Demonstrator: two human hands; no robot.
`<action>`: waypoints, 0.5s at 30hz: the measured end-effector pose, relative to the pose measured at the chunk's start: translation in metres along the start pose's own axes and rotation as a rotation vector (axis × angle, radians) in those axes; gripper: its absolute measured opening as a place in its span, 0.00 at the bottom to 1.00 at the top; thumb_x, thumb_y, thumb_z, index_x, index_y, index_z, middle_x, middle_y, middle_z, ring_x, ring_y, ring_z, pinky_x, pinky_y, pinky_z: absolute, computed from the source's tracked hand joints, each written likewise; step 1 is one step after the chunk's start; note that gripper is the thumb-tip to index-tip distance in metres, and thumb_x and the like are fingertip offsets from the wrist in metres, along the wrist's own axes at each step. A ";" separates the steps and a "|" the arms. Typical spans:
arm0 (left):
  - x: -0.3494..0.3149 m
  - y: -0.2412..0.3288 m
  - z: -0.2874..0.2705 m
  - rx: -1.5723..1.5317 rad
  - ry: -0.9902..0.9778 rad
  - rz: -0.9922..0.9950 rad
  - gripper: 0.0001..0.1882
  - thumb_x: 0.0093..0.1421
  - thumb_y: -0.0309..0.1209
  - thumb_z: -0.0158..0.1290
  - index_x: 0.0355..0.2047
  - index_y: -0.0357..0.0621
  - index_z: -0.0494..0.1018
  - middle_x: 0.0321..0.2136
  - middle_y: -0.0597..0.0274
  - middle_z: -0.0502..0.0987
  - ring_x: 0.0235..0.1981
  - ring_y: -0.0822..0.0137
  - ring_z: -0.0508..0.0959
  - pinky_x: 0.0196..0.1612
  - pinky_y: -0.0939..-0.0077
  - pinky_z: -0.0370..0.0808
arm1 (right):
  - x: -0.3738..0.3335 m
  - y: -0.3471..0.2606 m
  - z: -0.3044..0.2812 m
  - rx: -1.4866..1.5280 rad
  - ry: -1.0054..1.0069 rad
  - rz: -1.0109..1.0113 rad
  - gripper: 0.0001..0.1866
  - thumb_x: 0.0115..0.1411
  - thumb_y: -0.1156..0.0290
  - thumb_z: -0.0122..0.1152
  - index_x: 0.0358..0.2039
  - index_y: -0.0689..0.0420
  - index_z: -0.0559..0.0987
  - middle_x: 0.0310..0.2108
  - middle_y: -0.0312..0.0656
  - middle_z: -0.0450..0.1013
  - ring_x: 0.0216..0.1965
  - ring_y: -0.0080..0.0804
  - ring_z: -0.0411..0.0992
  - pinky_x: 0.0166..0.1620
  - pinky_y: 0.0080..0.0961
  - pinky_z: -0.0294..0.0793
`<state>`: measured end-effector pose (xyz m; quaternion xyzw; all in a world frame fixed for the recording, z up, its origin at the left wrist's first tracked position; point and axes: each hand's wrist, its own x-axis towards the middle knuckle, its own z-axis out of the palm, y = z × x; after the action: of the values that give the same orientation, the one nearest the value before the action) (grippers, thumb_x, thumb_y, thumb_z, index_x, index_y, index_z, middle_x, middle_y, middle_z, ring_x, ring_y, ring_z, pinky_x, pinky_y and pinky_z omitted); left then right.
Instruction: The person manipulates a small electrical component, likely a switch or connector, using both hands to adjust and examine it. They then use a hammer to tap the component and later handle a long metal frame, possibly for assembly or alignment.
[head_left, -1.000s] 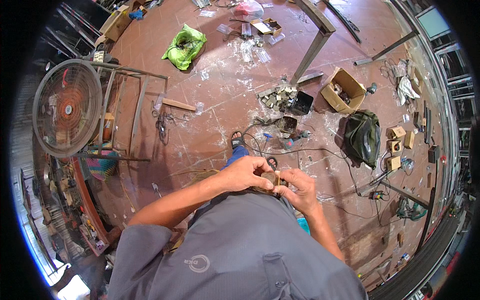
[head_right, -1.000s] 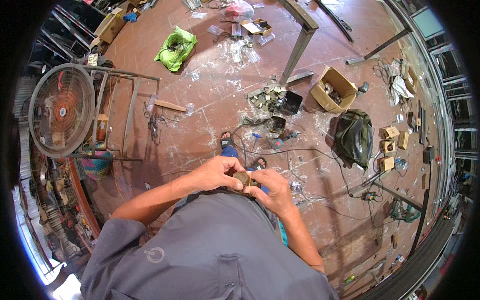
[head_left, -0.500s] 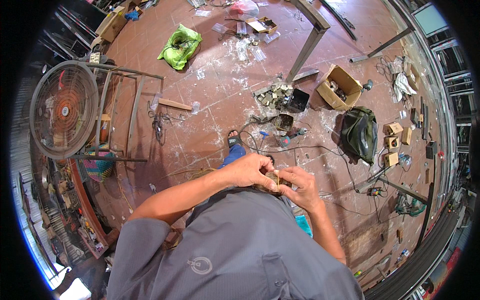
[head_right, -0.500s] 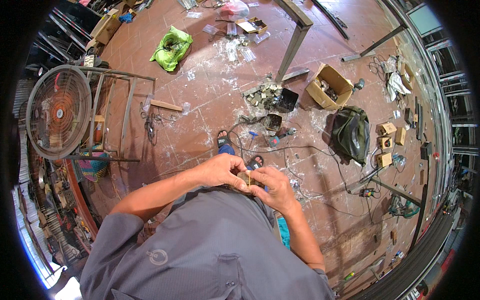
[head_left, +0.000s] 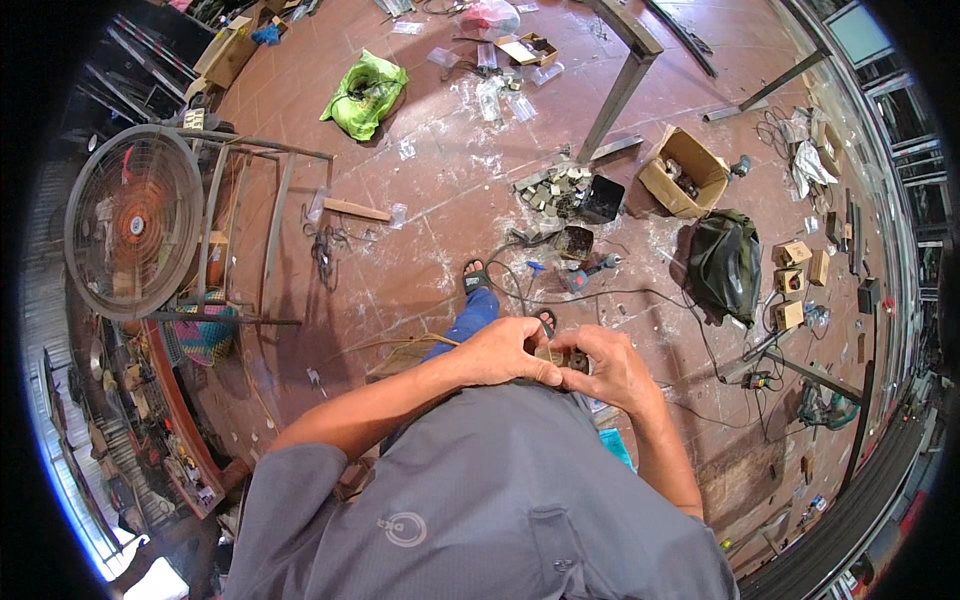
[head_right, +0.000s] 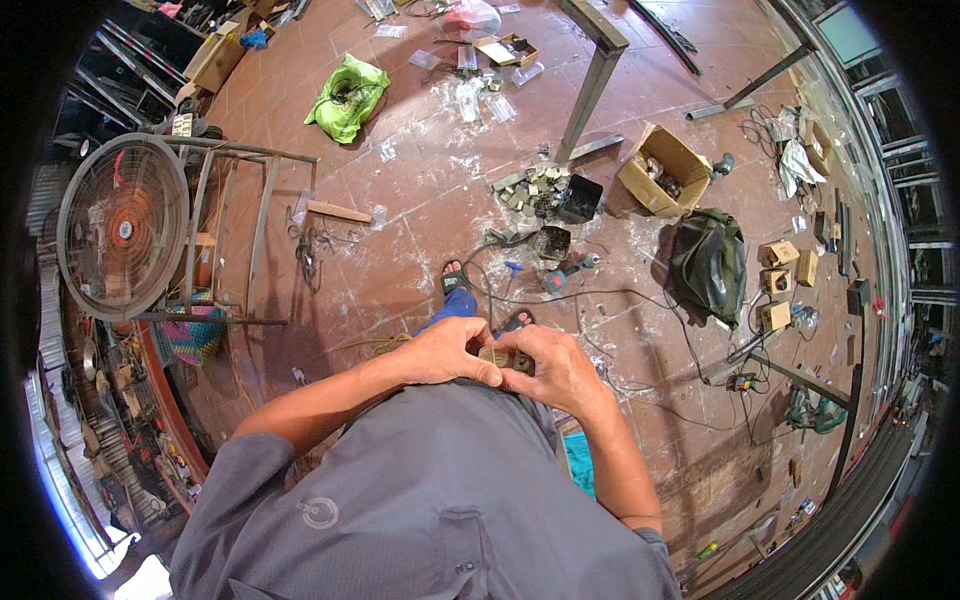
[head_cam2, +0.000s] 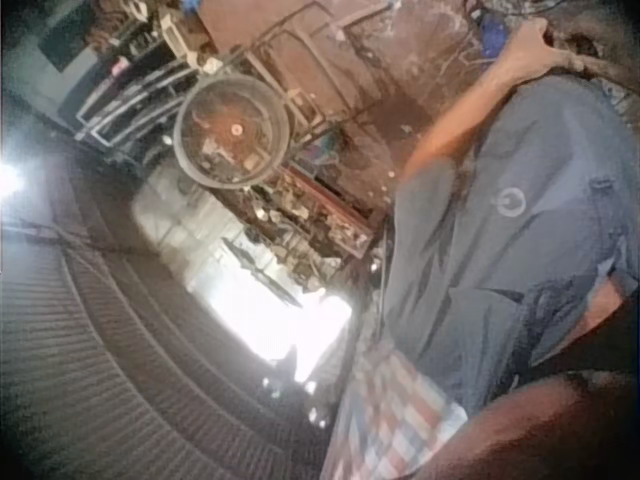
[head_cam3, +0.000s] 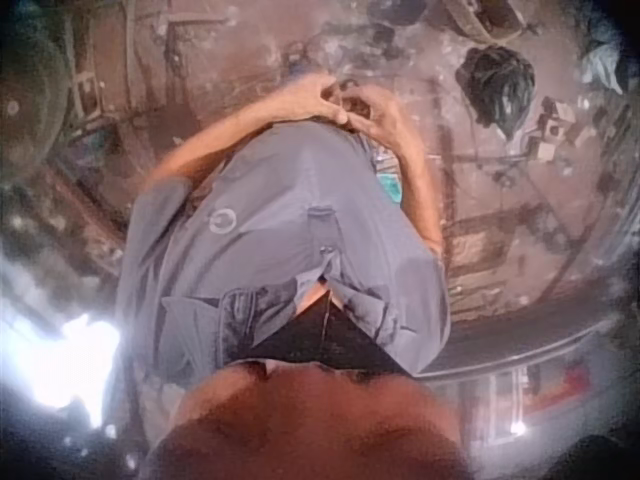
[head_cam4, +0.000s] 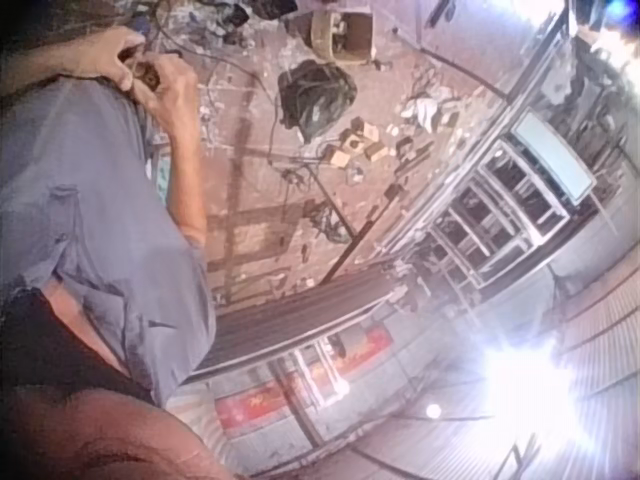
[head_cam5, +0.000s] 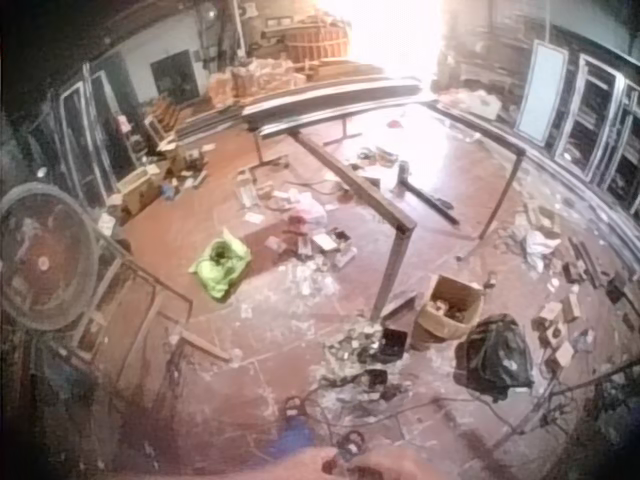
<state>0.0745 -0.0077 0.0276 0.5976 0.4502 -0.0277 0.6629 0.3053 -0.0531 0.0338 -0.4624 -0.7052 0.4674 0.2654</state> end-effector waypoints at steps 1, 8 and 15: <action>0.000 -0.010 0.003 -0.116 -0.009 0.046 0.26 0.53 0.39 0.77 0.42 0.35 0.78 0.35 0.63 0.81 0.39 0.72 0.79 0.44 0.73 0.76 | 0.000 -0.003 0.000 0.017 -0.009 0.031 0.19 0.50 0.69 0.78 0.43 0.59 0.83 0.33 0.46 0.81 0.35 0.45 0.81 0.42 0.39 0.80; -0.008 -0.038 0.003 -0.636 -0.122 0.223 0.24 0.66 0.32 0.65 0.59 0.34 0.74 0.46 0.60 0.81 0.45 0.74 0.78 0.51 0.76 0.76 | -0.001 0.002 0.005 0.042 -0.028 0.037 0.20 0.52 0.66 0.79 0.43 0.59 0.82 0.34 0.46 0.81 0.35 0.45 0.81 0.41 0.37 0.81; -0.014 -0.044 0.008 -0.431 -0.064 0.344 0.23 0.72 0.33 0.59 0.63 0.36 0.74 0.46 0.63 0.82 0.45 0.76 0.78 0.50 0.77 0.76 | -0.003 -0.010 0.009 0.072 -0.058 0.260 0.25 0.52 0.62 0.79 0.42 0.59 0.73 0.33 0.51 0.80 0.34 0.49 0.81 0.39 0.41 0.79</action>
<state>0.0451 -0.0334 0.0012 0.5092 0.3164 0.1631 0.7836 0.2958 -0.0608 0.0392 -0.5264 -0.6295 0.5359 0.1987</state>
